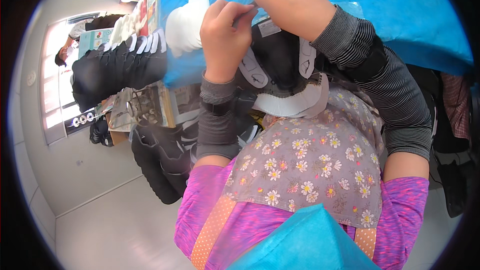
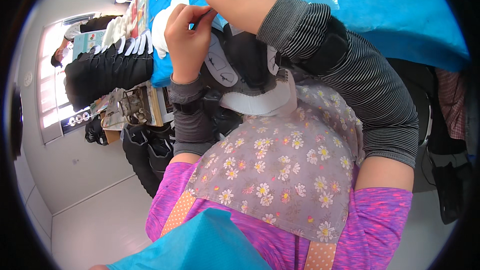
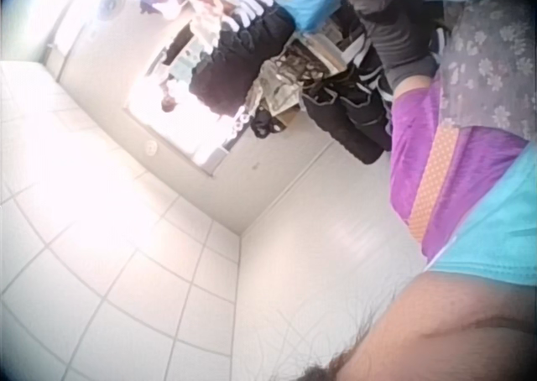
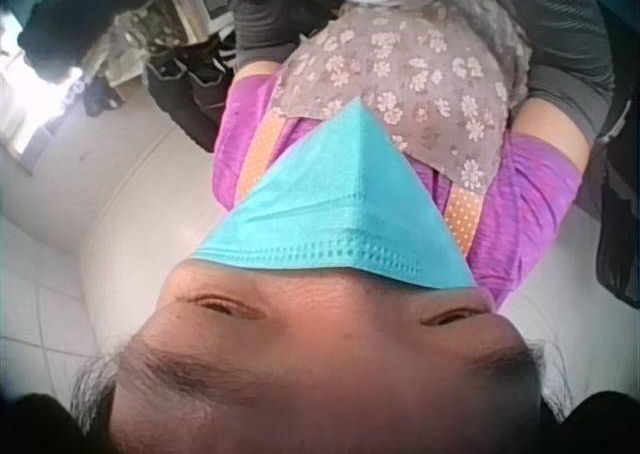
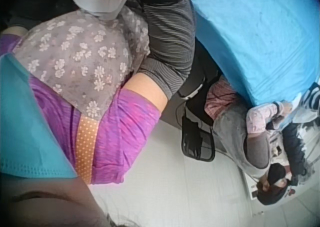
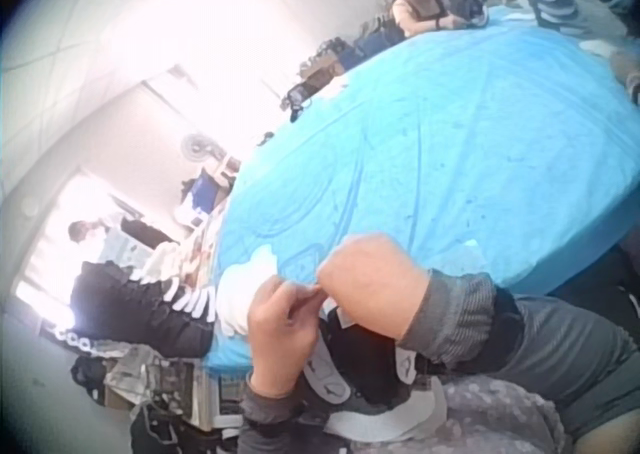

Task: Manually applying adhesive strips or reinforcement tape to the interior components of a shoe upper.

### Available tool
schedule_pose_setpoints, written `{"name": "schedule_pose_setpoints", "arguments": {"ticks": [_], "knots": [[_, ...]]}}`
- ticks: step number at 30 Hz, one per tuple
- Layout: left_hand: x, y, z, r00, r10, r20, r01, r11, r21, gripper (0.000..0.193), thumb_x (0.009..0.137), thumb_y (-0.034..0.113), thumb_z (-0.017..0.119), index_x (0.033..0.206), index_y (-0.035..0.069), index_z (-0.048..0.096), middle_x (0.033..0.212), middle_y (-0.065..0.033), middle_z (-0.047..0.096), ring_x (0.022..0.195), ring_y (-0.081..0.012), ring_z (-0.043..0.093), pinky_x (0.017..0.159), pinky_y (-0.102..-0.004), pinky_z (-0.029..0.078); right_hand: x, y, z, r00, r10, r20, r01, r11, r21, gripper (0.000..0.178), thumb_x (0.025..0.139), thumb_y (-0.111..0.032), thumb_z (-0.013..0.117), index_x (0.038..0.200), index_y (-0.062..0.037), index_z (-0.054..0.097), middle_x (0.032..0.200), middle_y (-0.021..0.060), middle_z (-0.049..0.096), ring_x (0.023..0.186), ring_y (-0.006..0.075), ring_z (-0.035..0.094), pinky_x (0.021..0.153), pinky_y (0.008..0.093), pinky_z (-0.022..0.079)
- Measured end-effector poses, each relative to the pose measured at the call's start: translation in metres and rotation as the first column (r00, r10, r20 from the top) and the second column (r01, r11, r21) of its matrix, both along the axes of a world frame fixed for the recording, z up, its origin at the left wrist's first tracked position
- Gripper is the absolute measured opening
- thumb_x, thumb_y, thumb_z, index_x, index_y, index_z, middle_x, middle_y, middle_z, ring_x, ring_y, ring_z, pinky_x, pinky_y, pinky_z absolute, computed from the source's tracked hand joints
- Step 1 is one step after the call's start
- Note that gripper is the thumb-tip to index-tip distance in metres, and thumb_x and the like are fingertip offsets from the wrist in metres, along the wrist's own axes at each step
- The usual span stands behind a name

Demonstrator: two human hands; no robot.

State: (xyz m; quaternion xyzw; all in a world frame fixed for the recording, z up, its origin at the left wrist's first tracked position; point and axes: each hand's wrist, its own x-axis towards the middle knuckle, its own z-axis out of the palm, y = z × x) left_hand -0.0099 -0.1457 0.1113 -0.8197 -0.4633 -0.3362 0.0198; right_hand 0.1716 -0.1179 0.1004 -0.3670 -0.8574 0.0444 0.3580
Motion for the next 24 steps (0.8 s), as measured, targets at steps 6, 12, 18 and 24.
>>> {"name": "schedule_pose_setpoints", "arguments": {"ticks": [6,12,18,24], "knots": [[-0.003,-0.007,0.006,1.0,0.012,-0.024,-0.012,1.0,-0.011,0.01,0.08,0.001,0.075,0.086,-0.001,0.067,0.075,-0.0069,0.061,0.066,-0.0149,0.06,0.059,-0.0254,0.046,0.004,-0.002,-0.003,0.998,0.023,-0.055,-0.022,1.0,0.018,0.009,0.071,-0.013,0.062,0.069,-0.005,0.066,0.069,0.0159,0.064,0.071,0.035,0.064,0.063,0.0442,0.05],[-0.007,-0.006,0.002,0.998,0.069,-0.007,-0.069,0.993,-0.099,0.012,0.079,0.001,0.075,0.089,0.0,0.069,0.077,-0.0068,0.063,0.066,-0.0133,0.061,0.06,-0.0245,0.047,0.007,-0.005,0.002,0.998,0.027,0.05,-0.022,0.996,-0.088,0.013,0.076,-0.011,0.061,0.084,-0.0023,0.066,0.076,0.0195,0.064,0.076,0.0364,0.064,0.068,0.0446,0.05],[-0.007,-0.013,-0.001,0.986,0.083,0.146,-0.067,0.991,-0.112,0.015,0.079,0.002,0.077,0.092,0.002,0.07,0.077,-0.0045,0.065,0.067,-0.0098,0.06,0.06,-0.0226,0.047,0.005,-0.006,-0.007,0.993,-0.099,0.064,0.095,0.994,0.055,0.006,0.071,-0.004,0.065,0.076,-0.0043,0.066,0.074,0.0127,0.065,0.081,0.0307,0.066,0.064,0.0396,0.054],[-0.02,-0.02,-0.007,0.969,0.16,0.189,-0.134,0.98,-0.145,0.02,0.076,0.003,0.077,0.094,0.004,0.069,0.076,-0.0062,0.066,0.067,-0.0158,0.062,0.061,-0.0273,0.048,0.002,-0.006,-0.012,0.99,-0.105,0.09,0.101,0.994,0.04,0.006,0.071,-0.004,0.065,0.077,-0.0038,0.065,0.074,0.0121,0.065,0.08,0.0303,0.065,0.065,0.0391,0.054]]}}
